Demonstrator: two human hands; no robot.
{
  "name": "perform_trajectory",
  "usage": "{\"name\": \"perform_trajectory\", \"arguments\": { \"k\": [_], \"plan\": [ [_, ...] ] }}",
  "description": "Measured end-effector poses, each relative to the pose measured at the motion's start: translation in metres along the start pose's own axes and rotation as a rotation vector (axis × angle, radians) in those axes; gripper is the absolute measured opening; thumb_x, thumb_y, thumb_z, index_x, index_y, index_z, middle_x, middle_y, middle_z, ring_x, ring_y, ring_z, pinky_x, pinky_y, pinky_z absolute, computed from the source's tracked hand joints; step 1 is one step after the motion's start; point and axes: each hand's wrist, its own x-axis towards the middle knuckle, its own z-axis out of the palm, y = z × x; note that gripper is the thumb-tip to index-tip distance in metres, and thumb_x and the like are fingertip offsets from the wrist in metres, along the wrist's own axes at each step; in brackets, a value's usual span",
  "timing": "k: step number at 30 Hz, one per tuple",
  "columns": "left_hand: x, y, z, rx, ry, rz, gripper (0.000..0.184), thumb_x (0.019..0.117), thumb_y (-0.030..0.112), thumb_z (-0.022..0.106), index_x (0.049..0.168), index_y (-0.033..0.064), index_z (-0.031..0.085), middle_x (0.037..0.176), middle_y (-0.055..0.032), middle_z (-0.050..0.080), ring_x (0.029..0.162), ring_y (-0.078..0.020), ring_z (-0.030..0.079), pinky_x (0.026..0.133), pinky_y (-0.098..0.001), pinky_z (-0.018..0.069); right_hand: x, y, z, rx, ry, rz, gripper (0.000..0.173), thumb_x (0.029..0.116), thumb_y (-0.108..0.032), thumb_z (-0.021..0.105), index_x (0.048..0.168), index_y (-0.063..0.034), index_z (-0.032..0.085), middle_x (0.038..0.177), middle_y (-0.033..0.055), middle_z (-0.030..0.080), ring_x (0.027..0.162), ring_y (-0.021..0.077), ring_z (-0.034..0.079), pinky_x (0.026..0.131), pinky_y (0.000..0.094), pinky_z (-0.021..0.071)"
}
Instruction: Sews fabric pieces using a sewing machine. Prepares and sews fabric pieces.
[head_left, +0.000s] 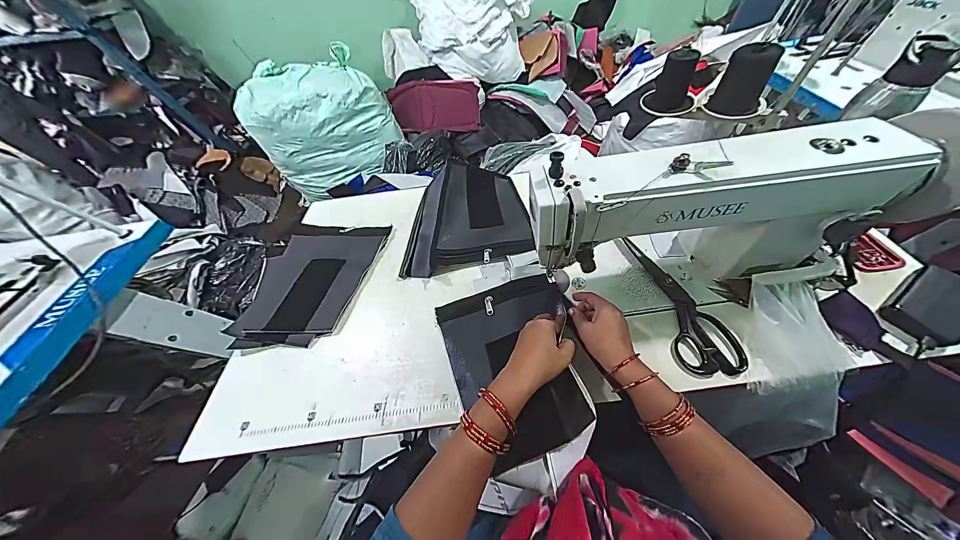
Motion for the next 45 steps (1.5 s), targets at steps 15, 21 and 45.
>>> {"name": "perform_trajectory", "arguments": {
  "k": [15,21,45],
  "plan": [
    [-0.002,0.0,0.006,-0.014,0.051,0.018,0.035,0.0973,0.016,0.054,0.117,-0.0081,0.07,0.114,-0.0244,0.066,0.109,-0.0342,0.064,0.098,-0.0469,0.0486,-0.018,0.015,0.007,0.378,-0.025,-0.022,0.025,0.0956,-0.001,0.06,0.118,0.0048,0.07,0.099,0.0121,0.072,0.08,0.0069,0.063,0.075,0.0229,0.052],
    [-0.002,0.017,0.003,0.116,-0.022,-0.061,0.032,0.099,0.017,0.055,0.111,-0.0091,0.069,0.119,-0.0251,0.063,0.112,-0.0357,0.063,0.1,-0.0488,0.0489,-0.018,0.019,0.004,0.361,-0.048,-0.048,0.025,0.0967,-0.001,0.059,0.118,0.0052,0.07,0.104,0.0147,0.073,0.085,0.0097,0.065,0.08,0.0249,0.0528],
    [-0.017,0.007,0.019,0.147,0.007,0.069,0.043,0.0957,0.025,0.053,0.11,-0.0121,0.07,0.136,-0.0315,0.052,0.128,-0.0415,0.054,0.108,-0.0482,0.0449,-0.025,0.008,-0.014,-0.042,-0.258,-0.196,0.033,0.0986,0.0,0.053,0.127,0.0045,0.069,0.12,0.0262,0.067,0.115,0.0328,0.063,0.104,0.04,0.0467]
  ]
}}
